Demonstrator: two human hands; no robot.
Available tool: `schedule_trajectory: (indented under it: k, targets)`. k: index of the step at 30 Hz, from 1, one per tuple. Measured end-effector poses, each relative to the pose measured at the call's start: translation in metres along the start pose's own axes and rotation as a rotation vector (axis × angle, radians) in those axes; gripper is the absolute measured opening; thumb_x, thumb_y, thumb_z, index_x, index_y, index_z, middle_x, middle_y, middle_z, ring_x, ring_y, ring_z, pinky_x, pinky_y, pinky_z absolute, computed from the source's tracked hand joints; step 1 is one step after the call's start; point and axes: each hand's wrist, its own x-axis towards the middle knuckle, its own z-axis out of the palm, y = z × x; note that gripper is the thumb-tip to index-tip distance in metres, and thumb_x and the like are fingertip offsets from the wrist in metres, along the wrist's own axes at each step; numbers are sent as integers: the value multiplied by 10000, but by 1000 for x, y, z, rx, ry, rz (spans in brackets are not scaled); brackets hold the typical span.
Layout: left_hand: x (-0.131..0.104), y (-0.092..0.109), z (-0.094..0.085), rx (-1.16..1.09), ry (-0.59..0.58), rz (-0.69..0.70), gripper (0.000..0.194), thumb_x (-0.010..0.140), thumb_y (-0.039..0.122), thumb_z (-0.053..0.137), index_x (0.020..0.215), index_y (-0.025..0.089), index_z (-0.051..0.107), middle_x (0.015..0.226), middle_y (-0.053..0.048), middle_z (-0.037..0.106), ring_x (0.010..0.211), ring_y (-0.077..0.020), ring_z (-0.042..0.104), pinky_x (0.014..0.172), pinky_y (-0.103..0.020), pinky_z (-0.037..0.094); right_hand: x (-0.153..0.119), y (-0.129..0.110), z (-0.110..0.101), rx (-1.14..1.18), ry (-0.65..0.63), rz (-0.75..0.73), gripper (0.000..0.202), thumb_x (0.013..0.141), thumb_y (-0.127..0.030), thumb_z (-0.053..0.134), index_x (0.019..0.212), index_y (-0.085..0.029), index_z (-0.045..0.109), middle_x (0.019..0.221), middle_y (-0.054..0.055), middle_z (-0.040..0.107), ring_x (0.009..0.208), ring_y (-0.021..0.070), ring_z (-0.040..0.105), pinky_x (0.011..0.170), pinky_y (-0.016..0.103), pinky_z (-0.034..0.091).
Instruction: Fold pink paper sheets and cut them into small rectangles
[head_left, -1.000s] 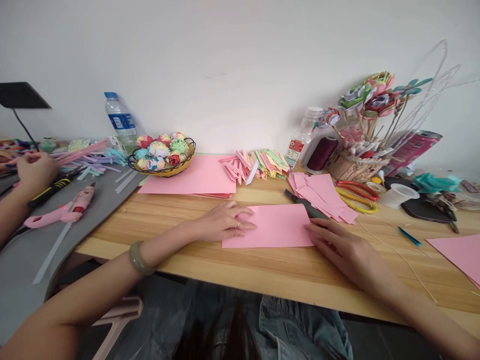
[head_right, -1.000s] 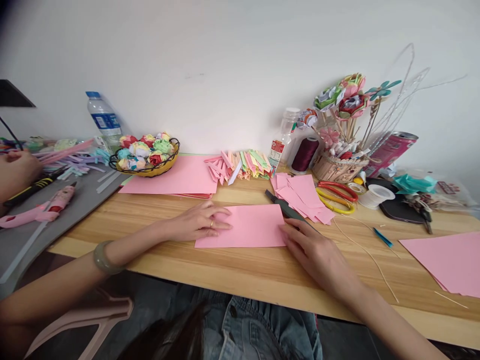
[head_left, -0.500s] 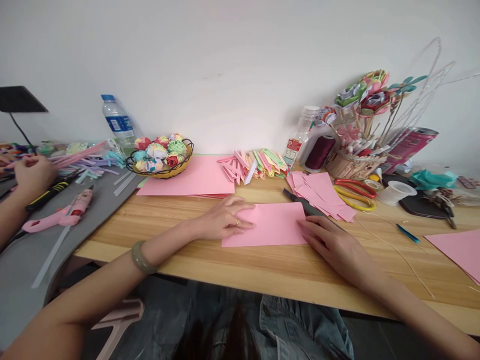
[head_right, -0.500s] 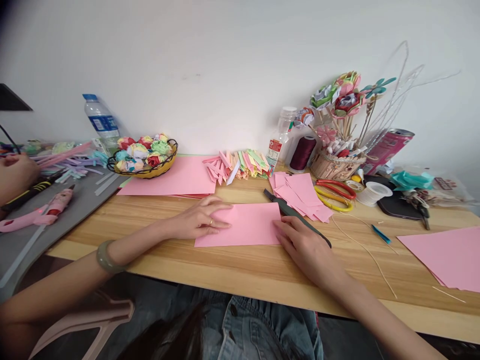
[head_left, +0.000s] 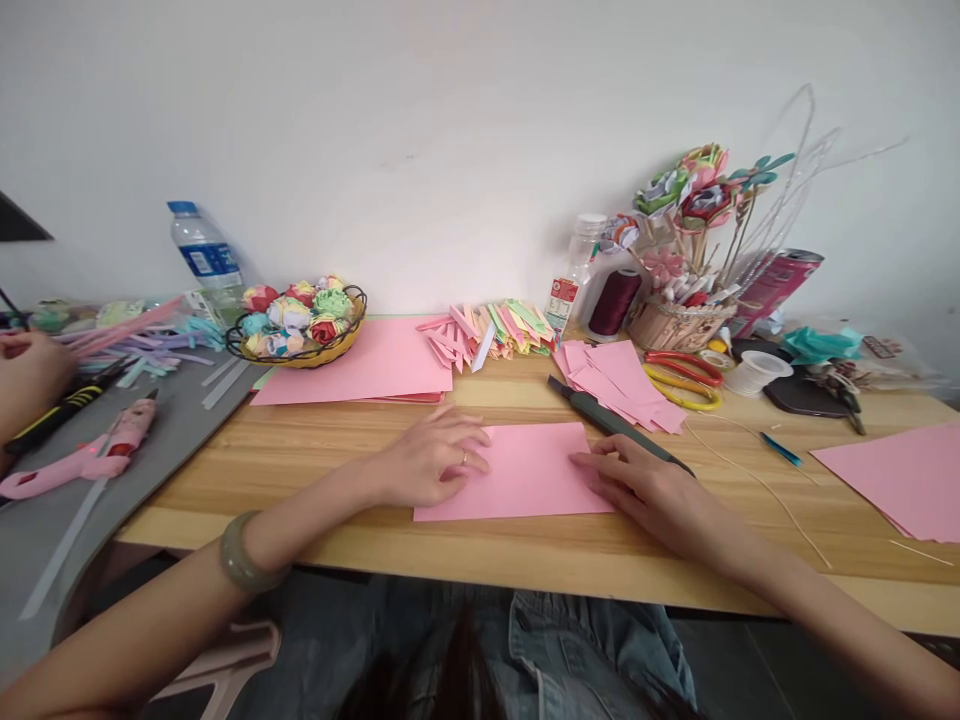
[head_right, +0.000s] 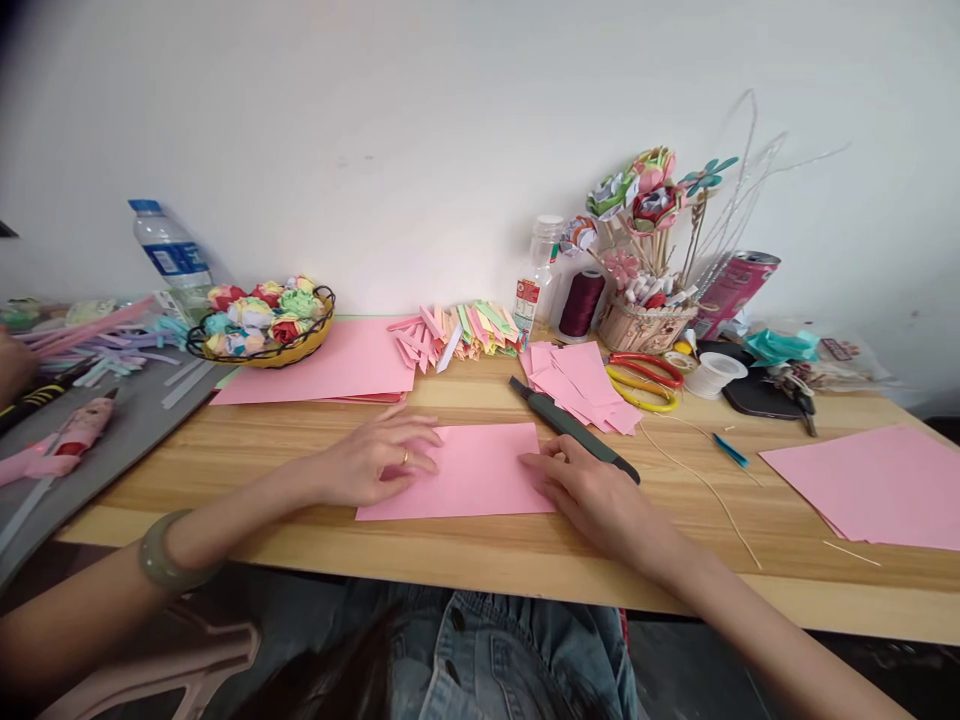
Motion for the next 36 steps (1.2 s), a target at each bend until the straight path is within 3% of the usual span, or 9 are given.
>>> schedule_trajectory:
  k: [5, 9, 15, 19, 27, 36]
  targets:
    - [11, 5, 12, 101, 8, -9, 278, 885, 215, 408, 1108, 143, 558, 1203, -115, 521, 1125, -210, 460, 987, -375, 363, 3, 0, 0, 29, 40, 16, 372, 887, -268, 352, 1202, -244, 549, 1124, 84, 545, 937, 179, 571, 777, 322, 471]
    - [16, 5, 19, 164, -31, -33, 383, 906, 347, 412, 1249, 188, 473, 1315, -118, 421, 1197, -261, 376, 988, -434, 354, 6, 0, 2, 121, 103, 34, 353, 874, -278, 385, 1156, -226, 590, 1072, 73, 603, 938, 187, 580, 781, 321, 472]
    - [19, 2, 20, 153, -68, -25, 402, 906, 362, 408, 1286, 237, 449, 1329, -109, 387, 1184, -268, 357, 970, -437, 357, 9, 1, 4, 239, 127, 210, 344, 835, -339, 457, 1110, -214, 621, 883, 36, 680, 739, 175, 613, 656, 295, 484]
    - [22, -3, 19, 141, -91, 0, 404, 906, 366, 405, 1301, 283, 425, 1318, -91, 380, 1150, -261, 360, 962, -430, 350, 9, -2, 2, 225, 131, 236, 347, 839, -349, 447, 1105, -216, 626, 848, 25, 687, 704, 168, 615, 621, 277, 476]
    - [26, -7, 15, 109, -139, 44, 399, 931, 376, 329, 1320, 321, 394, 1295, -87, 367, 1108, -238, 369, 934, -407, 353, 7, -2, 6, 160, 186, 164, 322, 851, -326, 450, 1097, -220, 629, 1026, 31, 677, 819, 187, 633, 701, 298, 491]
    - [31, -14, 17, 251, -147, 92, 389, 958, 286, 258, 1315, 387, 374, 1295, -72, 396, 1105, -219, 399, 906, -373, 355, 6, 2, 13, 78, 218, 38, 322, 893, -294, 383, 1097, -215, 619, 1032, 65, 661, 892, 194, 623, 752, 326, 495]
